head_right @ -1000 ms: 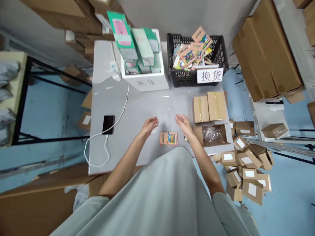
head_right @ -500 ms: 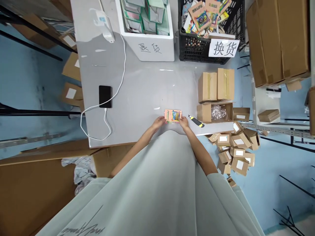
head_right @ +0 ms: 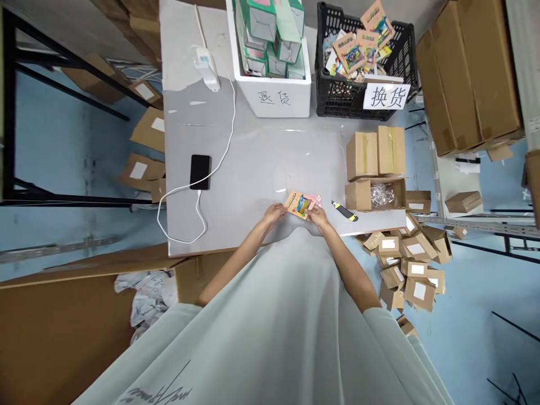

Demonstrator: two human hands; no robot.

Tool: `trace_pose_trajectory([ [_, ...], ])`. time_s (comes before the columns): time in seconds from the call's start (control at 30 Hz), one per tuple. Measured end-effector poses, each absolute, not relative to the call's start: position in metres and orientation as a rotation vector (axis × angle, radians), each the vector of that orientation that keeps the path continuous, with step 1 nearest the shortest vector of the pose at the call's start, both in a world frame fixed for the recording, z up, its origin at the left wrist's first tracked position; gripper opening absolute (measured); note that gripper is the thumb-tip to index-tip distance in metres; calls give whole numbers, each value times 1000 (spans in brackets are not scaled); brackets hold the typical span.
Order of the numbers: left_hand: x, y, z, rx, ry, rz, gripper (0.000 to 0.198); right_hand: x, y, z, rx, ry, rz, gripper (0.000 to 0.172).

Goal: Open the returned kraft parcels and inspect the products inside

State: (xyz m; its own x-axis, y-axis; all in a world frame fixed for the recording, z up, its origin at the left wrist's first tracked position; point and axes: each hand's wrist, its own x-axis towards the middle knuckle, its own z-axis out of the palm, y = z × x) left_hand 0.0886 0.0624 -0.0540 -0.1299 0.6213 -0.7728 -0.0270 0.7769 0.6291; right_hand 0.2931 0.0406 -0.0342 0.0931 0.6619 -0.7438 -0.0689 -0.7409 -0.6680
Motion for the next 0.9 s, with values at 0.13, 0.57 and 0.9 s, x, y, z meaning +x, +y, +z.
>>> trace_pose_trajectory([
  [0.13, 84, 49, -15, 550, 1404, 846, 57, 293, 25, 6, -1543, -655, 1715, 55],
  [0.57, 69, 34, 79, 885, 1045, 1088, 61, 322, 4, 86, -1356, -1092, 1636, 62],
  [0.9, 63, 22, 91, 927, 1136, 1119, 59, 324, 1, 106, -1321, -1126, 1716, 60],
])
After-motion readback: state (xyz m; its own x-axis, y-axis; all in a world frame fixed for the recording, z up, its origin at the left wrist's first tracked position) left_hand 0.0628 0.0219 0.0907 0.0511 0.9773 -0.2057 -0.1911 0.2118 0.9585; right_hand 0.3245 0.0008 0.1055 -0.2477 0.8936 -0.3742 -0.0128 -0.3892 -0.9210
